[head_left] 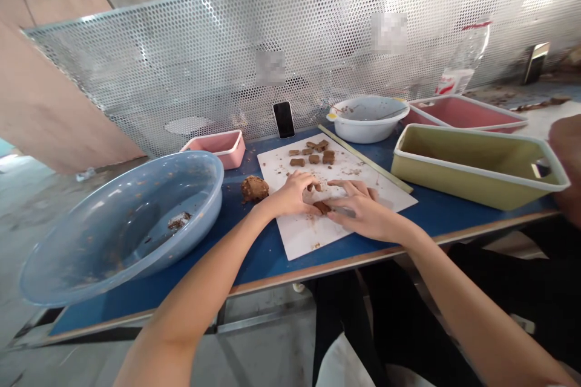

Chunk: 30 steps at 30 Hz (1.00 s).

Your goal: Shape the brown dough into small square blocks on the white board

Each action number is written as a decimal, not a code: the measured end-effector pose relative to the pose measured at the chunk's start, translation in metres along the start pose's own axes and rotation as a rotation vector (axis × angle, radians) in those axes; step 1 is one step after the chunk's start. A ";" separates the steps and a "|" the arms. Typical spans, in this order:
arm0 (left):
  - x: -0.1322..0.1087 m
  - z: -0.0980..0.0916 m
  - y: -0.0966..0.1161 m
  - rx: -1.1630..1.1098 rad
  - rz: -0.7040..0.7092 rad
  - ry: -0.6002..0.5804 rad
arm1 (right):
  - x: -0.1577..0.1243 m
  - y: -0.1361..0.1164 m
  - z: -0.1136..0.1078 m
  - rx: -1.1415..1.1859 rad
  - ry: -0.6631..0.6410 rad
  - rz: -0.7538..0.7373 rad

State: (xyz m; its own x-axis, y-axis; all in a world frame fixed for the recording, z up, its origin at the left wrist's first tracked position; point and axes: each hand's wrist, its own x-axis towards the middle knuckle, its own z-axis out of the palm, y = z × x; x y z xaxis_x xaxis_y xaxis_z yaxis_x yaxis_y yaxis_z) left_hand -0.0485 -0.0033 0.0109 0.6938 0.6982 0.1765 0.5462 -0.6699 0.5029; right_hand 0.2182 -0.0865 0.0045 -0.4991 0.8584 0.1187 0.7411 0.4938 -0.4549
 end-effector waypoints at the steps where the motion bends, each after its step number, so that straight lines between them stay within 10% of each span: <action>1: 0.000 0.000 -0.001 0.001 0.005 0.002 | 0.002 0.000 -0.001 0.019 -0.012 0.001; 30: -0.003 -0.009 -0.003 0.082 0.029 -0.005 | 0.005 0.001 0.005 0.062 -0.026 -0.013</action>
State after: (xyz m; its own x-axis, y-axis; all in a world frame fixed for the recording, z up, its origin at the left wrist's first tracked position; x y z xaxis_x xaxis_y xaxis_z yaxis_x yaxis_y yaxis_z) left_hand -0.0568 -0.0011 0.0165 0.7119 0.6772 0.1858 0.5623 -0.7083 0.4268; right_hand 0.2146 -0.0821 0.0002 -0.5201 0.8479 0.1025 0.7060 0.4944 -0.5071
